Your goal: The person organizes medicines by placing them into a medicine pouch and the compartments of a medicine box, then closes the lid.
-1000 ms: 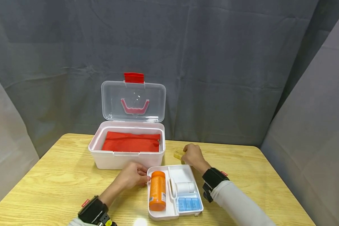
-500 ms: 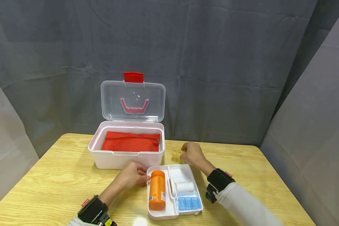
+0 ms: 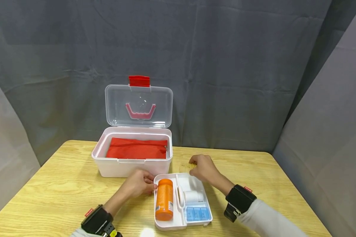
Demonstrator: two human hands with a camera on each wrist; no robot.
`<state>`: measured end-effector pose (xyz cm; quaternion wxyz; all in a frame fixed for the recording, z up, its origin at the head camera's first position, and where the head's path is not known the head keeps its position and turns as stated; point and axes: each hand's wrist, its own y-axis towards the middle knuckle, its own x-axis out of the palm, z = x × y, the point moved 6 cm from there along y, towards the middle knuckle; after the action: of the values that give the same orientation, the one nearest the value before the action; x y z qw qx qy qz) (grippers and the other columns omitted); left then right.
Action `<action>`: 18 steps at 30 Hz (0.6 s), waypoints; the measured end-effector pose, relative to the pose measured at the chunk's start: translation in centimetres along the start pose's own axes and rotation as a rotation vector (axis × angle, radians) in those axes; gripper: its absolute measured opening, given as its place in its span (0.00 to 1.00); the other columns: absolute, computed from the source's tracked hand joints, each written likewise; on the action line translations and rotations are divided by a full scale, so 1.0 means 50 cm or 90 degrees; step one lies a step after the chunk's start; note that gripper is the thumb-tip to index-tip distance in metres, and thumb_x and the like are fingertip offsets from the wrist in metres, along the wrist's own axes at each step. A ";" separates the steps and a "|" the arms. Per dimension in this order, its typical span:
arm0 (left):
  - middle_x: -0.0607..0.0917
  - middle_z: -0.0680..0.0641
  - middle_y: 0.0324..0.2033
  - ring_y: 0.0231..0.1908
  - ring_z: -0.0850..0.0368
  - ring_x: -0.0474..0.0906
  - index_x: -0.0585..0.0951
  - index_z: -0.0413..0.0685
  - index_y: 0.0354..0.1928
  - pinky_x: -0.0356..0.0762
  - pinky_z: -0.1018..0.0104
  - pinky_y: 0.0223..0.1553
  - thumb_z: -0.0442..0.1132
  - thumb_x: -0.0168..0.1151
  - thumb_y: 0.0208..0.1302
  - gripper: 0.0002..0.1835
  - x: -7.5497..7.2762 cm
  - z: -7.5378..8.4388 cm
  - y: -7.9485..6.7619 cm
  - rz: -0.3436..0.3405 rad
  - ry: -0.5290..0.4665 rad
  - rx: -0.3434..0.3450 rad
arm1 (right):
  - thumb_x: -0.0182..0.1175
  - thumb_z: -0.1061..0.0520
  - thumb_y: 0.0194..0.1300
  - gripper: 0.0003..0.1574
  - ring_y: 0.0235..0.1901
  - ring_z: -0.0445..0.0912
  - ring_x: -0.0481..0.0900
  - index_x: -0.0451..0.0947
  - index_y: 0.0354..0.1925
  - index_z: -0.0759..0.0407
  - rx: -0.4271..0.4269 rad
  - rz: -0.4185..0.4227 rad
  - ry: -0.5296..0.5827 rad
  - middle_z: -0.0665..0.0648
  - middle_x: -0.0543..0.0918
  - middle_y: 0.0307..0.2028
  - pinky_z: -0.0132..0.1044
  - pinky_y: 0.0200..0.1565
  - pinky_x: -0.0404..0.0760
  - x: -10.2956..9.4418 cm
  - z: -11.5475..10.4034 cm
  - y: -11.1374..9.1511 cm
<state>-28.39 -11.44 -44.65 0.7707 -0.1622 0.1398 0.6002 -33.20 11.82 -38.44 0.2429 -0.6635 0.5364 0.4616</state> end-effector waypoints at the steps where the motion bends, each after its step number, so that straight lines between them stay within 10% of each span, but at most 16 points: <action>1: 0.90 0.38 0.35 0.32 0.51 0.88 0.84 0.26 0.44 0.87 0.59 0.35 0.27 0.73 0.56 0.14 0.000 0.000 0.000 0.001 0.002 -0.001 | 0.69 0.67 0.45 0.16 0.36 0.48 0.81 0.86 0.38 0.64 -0.003 -0.002 0.002 0.58 0.87 0.34 0.43 0.40 0.82 0.000 -0.003 -0.005; 18: 0.89 0.37 0.35 0.33 0.50 0.88 0.83 0.25 0.45 0.87 0.57 0.35 0.27 0.72 0.57 0.15 0.001 -0.001 -0.002 0.002 -0.007 -0.001 | 0.68 0.71 0.42 0.18 0.37 0.49 0.84 0.86 0.36 0.64 -0.031 -0.038 -0.033 0.58 0.88 0.34 0.46 0.42 0.84 0.019 -0.019 -0.047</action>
<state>-28.29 -11.42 -44.70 0.7702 -0.1591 0.1350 0.6027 -30.67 11.29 -39.22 0.2544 -0.6726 0.4985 0.4842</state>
